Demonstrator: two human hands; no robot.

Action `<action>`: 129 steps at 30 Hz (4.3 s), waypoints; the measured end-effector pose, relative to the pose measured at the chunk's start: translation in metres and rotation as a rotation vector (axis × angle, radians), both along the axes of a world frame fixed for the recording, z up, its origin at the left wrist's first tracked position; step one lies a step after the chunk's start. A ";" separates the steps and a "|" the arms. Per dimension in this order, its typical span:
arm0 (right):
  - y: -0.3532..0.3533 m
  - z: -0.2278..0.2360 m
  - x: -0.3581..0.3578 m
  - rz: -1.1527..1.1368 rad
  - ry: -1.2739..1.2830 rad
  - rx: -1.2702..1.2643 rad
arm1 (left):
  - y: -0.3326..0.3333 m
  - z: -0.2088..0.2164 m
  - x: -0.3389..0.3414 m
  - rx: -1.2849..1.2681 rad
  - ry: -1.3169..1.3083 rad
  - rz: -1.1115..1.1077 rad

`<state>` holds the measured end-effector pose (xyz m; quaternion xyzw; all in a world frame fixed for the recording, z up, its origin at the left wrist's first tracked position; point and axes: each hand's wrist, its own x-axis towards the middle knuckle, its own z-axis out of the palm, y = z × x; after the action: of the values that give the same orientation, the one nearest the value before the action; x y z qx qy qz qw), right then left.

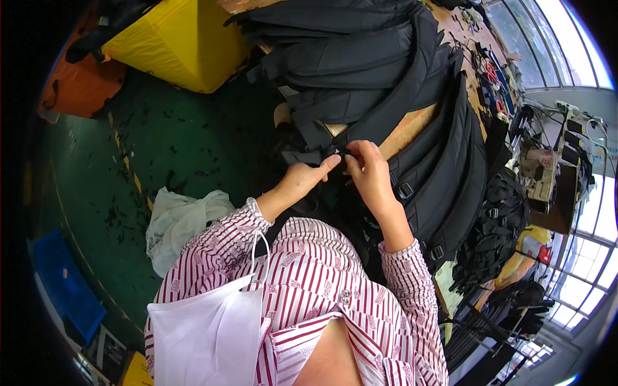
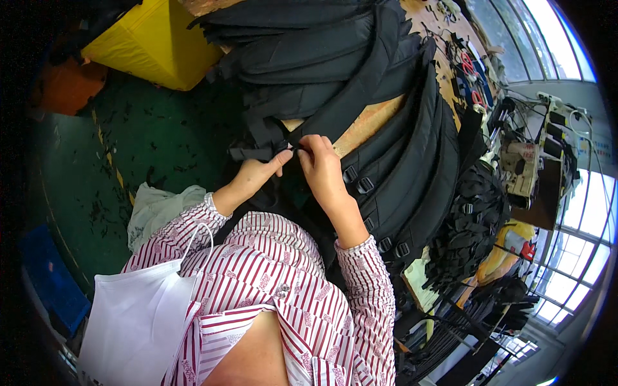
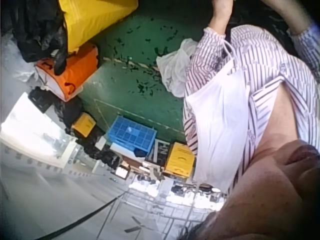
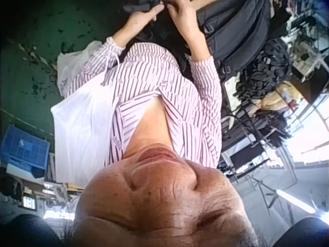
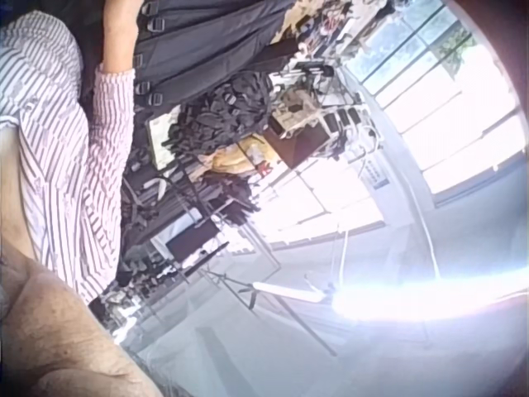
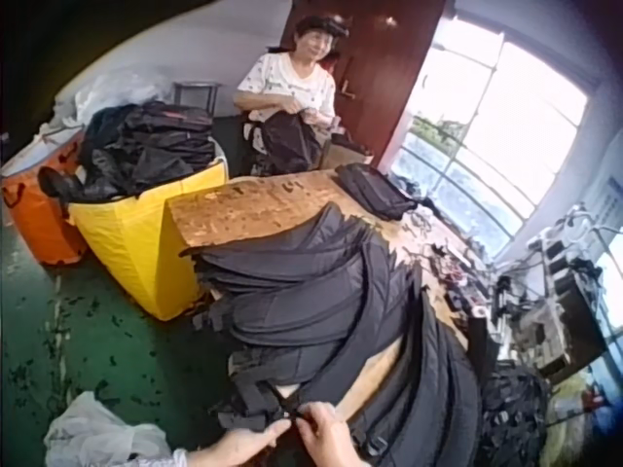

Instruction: The person threads nylon webbing through plastic buckles on black backpack straps, pulling the webbing tight and stacking the finished straps on a workbench.

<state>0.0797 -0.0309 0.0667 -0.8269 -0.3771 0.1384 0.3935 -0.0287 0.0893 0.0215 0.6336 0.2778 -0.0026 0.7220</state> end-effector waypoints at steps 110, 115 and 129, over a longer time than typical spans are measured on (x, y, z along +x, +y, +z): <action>0.007 0.023 0.005 0.104 -0.075 0.008 | 0.033 -0.001 -0.005 -0.300 -0.328 0.120; 0.042 0.021 -0.024 0.131 -0.024 0.002 | 0.028 -0.004 -0.020 -0.087 -0.128 0.022; 0.039 0.022 -0.022 0.047 0.094 -0.049 | 0.019 -0.007 -0.023 0.050 -0.370 -0.024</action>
<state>0.0575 0.0084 0.0889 -0.8198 -0.3740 0.1957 0.3871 -0.0520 0.1079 0.0149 0.6444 0.1325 0.1124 0.7447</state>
